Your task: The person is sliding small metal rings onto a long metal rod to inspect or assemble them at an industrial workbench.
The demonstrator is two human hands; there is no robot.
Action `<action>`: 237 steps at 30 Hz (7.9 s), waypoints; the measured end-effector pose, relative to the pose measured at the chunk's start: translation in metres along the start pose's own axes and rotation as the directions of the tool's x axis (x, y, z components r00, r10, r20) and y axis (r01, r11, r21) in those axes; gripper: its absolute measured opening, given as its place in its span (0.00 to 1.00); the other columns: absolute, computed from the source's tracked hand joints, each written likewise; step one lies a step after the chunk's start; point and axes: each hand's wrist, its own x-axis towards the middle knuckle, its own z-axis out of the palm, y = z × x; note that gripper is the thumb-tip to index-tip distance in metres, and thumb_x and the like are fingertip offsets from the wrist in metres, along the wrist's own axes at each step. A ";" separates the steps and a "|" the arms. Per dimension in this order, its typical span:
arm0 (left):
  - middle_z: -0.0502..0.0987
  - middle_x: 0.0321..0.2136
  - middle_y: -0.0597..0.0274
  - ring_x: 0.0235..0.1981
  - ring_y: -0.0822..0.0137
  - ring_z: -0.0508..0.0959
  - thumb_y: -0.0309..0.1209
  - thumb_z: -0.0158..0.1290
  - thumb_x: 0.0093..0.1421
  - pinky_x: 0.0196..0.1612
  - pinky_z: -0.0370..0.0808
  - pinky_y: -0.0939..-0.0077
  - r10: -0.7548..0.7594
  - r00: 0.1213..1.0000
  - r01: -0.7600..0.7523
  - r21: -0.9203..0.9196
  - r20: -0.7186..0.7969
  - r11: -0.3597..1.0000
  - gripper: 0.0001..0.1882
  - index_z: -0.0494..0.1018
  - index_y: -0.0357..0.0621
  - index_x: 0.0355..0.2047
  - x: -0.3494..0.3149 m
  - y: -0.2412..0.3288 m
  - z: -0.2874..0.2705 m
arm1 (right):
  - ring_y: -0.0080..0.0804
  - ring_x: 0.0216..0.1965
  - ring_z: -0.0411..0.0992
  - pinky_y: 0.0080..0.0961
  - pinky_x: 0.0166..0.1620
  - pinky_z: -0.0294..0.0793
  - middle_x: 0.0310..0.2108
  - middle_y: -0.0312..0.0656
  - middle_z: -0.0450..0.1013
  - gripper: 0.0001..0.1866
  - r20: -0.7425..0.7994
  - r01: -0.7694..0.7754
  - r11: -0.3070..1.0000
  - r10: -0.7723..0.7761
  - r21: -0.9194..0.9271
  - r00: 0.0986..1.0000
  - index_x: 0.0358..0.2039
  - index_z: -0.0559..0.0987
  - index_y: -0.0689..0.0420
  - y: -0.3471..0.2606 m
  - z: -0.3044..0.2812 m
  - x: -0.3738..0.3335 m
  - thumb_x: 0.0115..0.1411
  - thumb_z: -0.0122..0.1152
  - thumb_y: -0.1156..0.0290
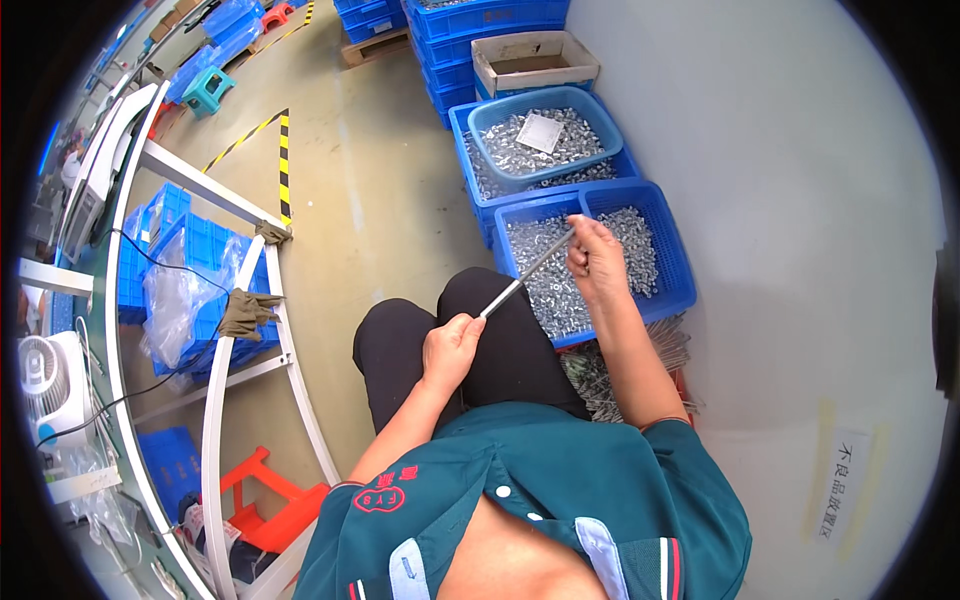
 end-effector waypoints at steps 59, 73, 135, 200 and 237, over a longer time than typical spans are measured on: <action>0.61 0.11 0.54 0.13 0.61 0.62 0.37 0.51 0.60 0.17 0.61 0.68 0.017 1.000 -0.016 0.047 -0.011 0.999 0.18 0.65 0.39 0.18 0.000 -0.002 -0.001 | 0.13 0.16 0.59 0.10 0.16 0.55 0.22 0.32 0.67 0.10 0.175 -0.098 0.937 0.164 -0.335 0.971 0.39 0.76 0.63 -0.038 -0.011 0.012 0.59 0.56 0.72; 0.60 0.11 0.56 0.13 0.71 0.59 0.35 0.51 0.60 0.17 0.60 0.72 -0.029 1.000 0.029 0.000 0.002 1.000 0.17 0.66 0.38 0.19 0.001 0.001 -0.002 | 0.13 0.15 0.58 0.08 0.14 0.52 0.23 0.35 0.66 0.09 0.159 -0.350 0.932 0.361 -0.096 0.919 0.33 0.71 0.59 -0.022 -0.041 0.015 0.60 0.57 0.67; 0.61 0.11 0.54 0.11 0.65 0.60 0.36 0.51 0.59 0.17 0.61 0.70 0.061 0.998 -0.060 0.073 -0.009 0.996 0.17 0.66 0.39 0.18 -0.002 -0.006 -0.001 | 0.15 0.13 0.55 0.10 0.12 0.50 0.17 0.32 0.64 0.11 0.229 -0.422 0.899 0.390 0.113 0.892 0.33 0.74 0.58 -0.036 -0.021 0.016 0.63 0.50 0.63; 0.63 0.11 0.51 0.12 0.54 0.64 0.38 0.50 0.60 0.18 0.61 0.66 -0.003 1.000 0.003 0.044 0.007 0.999 0.18 0.65 0.39 0.18 0.001 -0.001 -0.003 | 0.14 0.15 0.55 0.09 0.14 0.51 0.22 0.32 0.64 0.11 0.181 -0.506 0.838 0.476 0.205 0.861 0.39 0.70 0.58 0.009 -0.057 0.017 0.63 0.50 0.63; 0.65 0.11 0.51 0.13 0.51 0.68 0.40 0.50 0.60 0.18 0.63 0.63 0.037 0.999 -0.037 0.081 0.001 0.996 0.19 0.65 0.41 0.17 -0.001 -0.003 -0.002 | 0.14 0.14 0.54 0.10 0.15 0.51 0.17 0.31 0.61 0.18 0.338 -0.292 0.948 0.318 -0.128 0.886 0.44 0.73 0.64 -0.045 -0.017 0.011 0.66 0.44 0.62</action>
